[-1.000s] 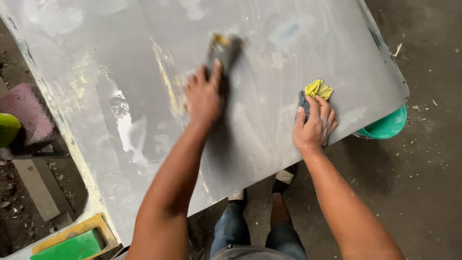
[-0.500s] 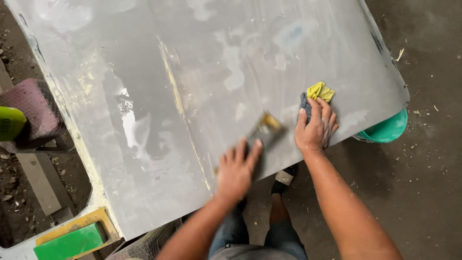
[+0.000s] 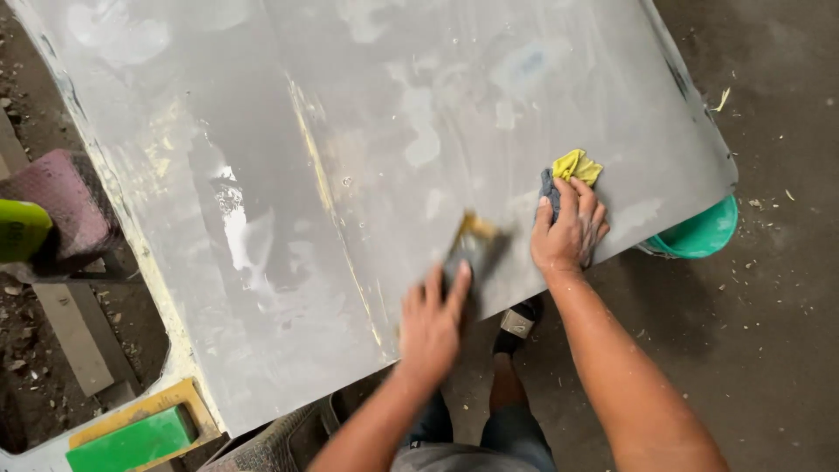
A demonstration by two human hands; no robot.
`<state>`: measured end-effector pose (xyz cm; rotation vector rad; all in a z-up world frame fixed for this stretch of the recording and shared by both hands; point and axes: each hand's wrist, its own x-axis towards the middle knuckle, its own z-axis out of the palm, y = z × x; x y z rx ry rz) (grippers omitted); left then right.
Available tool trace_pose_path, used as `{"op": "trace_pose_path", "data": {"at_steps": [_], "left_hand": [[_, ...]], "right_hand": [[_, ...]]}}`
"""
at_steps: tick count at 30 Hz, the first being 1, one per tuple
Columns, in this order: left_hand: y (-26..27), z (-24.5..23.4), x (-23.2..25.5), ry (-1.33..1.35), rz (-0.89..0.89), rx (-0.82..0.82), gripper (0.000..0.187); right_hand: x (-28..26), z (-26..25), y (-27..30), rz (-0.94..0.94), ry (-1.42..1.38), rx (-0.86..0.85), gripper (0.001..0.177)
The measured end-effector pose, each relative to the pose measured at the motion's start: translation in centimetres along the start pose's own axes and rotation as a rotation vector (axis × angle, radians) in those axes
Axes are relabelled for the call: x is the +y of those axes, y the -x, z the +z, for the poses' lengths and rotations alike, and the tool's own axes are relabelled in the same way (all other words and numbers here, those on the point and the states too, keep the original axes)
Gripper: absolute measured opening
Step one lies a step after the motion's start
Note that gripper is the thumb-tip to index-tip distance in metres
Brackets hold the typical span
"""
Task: The person scrubs a large, flat, grey surface using a yellow sponge in one hand and a dark rectangular block in the other. They periodically dip the sponge into a green bucket of water to rinse it before resuming the scrubbing motion across the surface.
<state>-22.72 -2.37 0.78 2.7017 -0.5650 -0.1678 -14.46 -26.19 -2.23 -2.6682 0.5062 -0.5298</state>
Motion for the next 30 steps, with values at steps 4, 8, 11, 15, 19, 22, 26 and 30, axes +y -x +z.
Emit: {"op": "trace_pose_path", "data": {"at_steps": [4,8,11,15,19,22,26,30], "left_hand": [[-0.3,-1.3,-1.0,0.171,0.053,-0.069,0.078],[-10.1,-2.8,-4.8,0.026,-0.075,0.190,0.072],[-16.7,-4.2,-7.5,0.020,-0.179,0.346,0.065],[-17.9,-4.8,-7.4,0.033,-0.249,0.380,0.065],[-4.9,-2.9,-3.2,0.065,-0.129,0.222,0.072],[0.6,-1.1,-2.2,0.042,-0.037,0.043,0.082],[-7.9,-3.5,-5.3,0.038,-0.037,0.003,0.081],[-19.9,-4.9,-9.8,-0.024,-0.196,0.242,0.071]], "right_hand": [[-0.6,0.2,0.4,0.002,0.026,0.011,0.041],[-1.6,2.5,3.1,-0.059,0.066,-0.055,0.044],[-3.8,3.5,5.7,-0.182,0.061,-0.127,0.052],[-5.9,1.2,5.8,-0.362,-0.048,-0.317,0.054],[-3.8,1.6,1.7,-0.232,0.053,-0.247,0.037],[-4.5,0.7,0.0,-0.167,-0.003,-0.058,0.038],[-3.6,1.4,-0.5,-0.206,-0.107,0.018,0.044],[-3.1,2.1,0.0,-0.223,-0.134,0.020,0.044]]}}
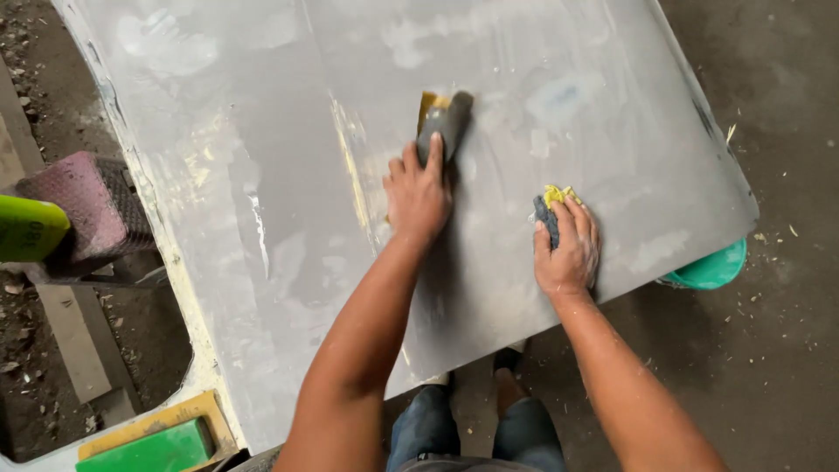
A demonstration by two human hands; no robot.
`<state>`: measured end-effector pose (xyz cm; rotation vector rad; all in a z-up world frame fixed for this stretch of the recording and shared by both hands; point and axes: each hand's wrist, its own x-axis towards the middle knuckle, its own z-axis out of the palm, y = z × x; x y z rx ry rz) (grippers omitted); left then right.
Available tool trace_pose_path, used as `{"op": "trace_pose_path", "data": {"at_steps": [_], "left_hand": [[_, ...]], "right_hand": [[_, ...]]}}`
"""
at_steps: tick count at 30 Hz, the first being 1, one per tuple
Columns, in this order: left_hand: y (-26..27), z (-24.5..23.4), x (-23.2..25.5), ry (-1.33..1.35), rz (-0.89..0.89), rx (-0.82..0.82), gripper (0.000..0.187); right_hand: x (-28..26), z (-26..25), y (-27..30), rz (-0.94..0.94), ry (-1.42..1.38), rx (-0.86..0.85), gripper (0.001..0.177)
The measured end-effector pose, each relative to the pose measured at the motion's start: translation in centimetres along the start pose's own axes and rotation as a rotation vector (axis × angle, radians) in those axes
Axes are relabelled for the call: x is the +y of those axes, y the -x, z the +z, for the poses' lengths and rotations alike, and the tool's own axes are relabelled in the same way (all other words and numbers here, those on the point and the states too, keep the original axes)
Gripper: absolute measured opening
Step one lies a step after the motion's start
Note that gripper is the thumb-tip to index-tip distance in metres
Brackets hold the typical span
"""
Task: The person scrubs a large, flat, grey surface using a yellow sponge in one hand and a dark rectangular block in the other. They periodically dip the sponge into a green bucket of water to rinse it before resuming the scrubbing motion across the surface.
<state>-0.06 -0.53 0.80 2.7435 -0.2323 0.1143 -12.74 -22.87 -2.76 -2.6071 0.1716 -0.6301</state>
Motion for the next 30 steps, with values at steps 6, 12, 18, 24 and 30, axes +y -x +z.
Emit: {"op": "trace_pose_path", "data": {"at_steps": [6,12,18,24,30], "left_hand": [[7.6,-2.0,3.0,0.115,0.038,-0.069,0.080],[20.3,-0.4,4.3,0.195,0.186,-0.279,0.077],[-1.5,1.1,-1.5,0.003,-0.034,0.085,0.071],[-13.3,0.5,-3.2,-0.006,-0.342,0.065,0.069],[5.3,-2.8,3.3,0.090,-0.102,-0.143,0.079]], "right_hand": [[-0.6,-0.3,-0.3,-0.008,0.041,-0.008,0.044],[0.7,2.3,-6.5,-0.081,-0.001,-0.068,0.044],[0.0,2.4,-8.2,-0.093,-0.051,-0.098,0.044],[0.0,1.9,-8.5,-0.097,-0.083,-0.113,0.045],[0.5,3.6,-12.9,-0.188,-0.059,-0.147,0.045]]}}
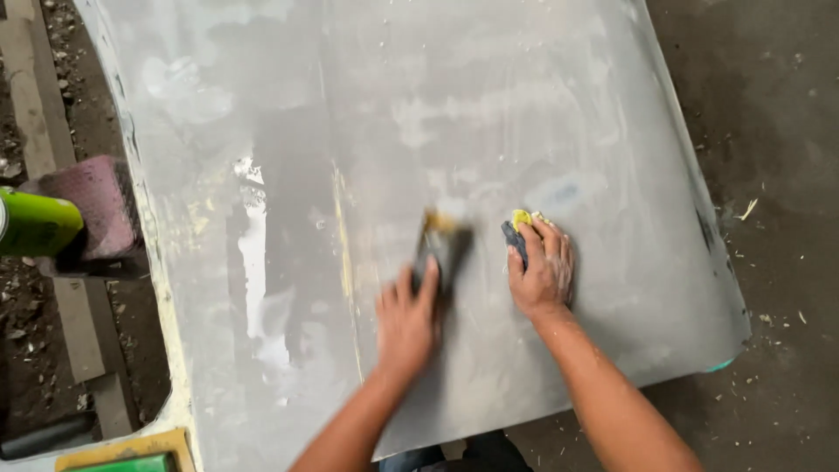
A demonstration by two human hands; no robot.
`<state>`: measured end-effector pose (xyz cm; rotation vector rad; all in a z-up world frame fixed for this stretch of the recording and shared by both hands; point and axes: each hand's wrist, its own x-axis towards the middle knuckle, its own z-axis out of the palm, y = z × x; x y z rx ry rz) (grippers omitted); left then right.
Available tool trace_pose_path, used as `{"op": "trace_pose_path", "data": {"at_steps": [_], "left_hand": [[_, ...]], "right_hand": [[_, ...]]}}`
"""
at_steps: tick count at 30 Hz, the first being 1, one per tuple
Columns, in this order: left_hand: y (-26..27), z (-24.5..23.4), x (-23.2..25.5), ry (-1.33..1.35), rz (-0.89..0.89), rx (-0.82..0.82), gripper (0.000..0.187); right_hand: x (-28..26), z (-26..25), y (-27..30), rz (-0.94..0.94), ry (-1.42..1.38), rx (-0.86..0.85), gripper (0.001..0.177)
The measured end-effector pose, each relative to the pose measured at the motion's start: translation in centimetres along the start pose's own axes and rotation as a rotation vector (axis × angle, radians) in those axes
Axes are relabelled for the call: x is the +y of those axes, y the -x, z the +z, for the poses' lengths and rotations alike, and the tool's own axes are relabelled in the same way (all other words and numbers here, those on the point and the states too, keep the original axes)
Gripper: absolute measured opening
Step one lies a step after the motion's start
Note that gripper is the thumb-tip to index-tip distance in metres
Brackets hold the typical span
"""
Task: The person scrubs a large, flat, grey surface using a yellow sponge in one hand and a dark rectangular block in the other. They periodically dip the sponge into a green bucket of water to rinse it before resuming the scrubbing motion across the surface.
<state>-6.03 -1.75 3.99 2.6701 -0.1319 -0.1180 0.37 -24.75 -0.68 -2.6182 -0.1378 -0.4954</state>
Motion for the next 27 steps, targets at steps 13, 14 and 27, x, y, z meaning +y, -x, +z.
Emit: {"op": "trace_pose_path", "data": {"at_steps": [13,14,27], "left_hand": [[-22.5,-1.1,-5.2,-0.097,-0.067,0.207,0.071],[-23.4,-1.1,-5.1,-0.095,-0.114,0.213,0.070],[-1.2,1.7,-3.3,-0.142,0.254,-0.009,0.075]], "right_hand": [[0.1,1.0,-3.1,0.041,-0.013,-0.047,0.046],[0.0,0.7,-3.0,0.047,-0.005,-0.048,0.045],[0.2,1.4,-2.9,0.047,-0.008,-0.025,0.045]]}}
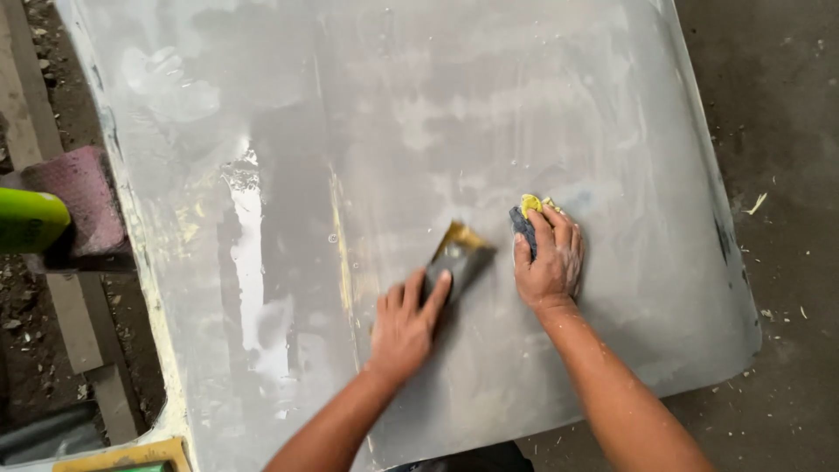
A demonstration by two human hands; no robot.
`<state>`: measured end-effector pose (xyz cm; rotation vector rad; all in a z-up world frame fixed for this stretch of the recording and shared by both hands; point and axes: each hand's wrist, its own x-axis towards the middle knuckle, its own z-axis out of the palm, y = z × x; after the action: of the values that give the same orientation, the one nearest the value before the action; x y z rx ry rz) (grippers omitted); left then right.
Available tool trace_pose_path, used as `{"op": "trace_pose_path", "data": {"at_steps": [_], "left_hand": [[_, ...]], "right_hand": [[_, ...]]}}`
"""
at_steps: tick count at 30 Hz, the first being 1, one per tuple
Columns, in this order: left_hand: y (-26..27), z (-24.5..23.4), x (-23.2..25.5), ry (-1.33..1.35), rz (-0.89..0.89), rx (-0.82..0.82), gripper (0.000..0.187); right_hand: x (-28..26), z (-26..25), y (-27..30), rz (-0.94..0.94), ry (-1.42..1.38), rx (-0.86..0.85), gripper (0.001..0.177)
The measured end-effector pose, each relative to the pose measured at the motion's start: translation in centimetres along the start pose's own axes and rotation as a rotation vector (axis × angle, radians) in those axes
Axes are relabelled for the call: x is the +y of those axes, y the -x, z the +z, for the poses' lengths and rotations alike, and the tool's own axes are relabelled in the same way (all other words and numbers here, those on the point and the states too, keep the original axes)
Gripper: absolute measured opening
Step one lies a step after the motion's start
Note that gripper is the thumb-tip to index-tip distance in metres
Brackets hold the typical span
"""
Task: The person scrubs a large, flat, grey surface using a yellow sponge in one hand and a dark rectangular block in the other. They periodically dip the sponge into a green bucket of water to rinse it before resuming the scrubbing motion across the surface.
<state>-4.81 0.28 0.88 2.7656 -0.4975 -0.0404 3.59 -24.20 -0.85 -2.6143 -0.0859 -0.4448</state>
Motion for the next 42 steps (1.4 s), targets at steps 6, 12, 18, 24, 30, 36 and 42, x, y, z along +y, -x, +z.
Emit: {"op": "trace_pose_path", "data": {"at_steps": [6,12,18,24,30,36,42], "left_hand": [[-18.7,-1.2,-4.2,0.016,-0.167,0.156,0.074],[-17.7,-1.3,-3.3,-0.017,-0.195,0.171,0.083],[2.0,0.2,2.7,0.057,-0.057,-0.118,0.079],[-11.2,0.3,-2.2,0.009,-0.048,0.040,0.078],[-23.4,-0.5,-4.8,-0.036,-0.253,0.193,0.075],[-5.9,-1.8,2.7,0.061,-0.144,-0.015,0.087],[-2.2,-1.0,2.1,0.065,0.073,-0.045,0.078]], "right_hand": [[-0.1,-0.4,-0.1,0.000,0.018,-0.017,0.045],[-0.2,-0.6,0.0,-0.012,0.002,0.002,0.044],[0.1,-0.3,0.3,-0.006,0.018,0.009,0.045],[0.0,-0.4,0.0,-0.011,0.013,0.011,0.045],[0.2,-0.4,-0.1,-0.025,-0.013,0.024,0.044],[-0.3,-0.8,-0.2,-0.005,-0.009,-0.001,0.046],[-0.2,-0.6,-0.2,0.009,-0.002,-0.005,0.046]]}}
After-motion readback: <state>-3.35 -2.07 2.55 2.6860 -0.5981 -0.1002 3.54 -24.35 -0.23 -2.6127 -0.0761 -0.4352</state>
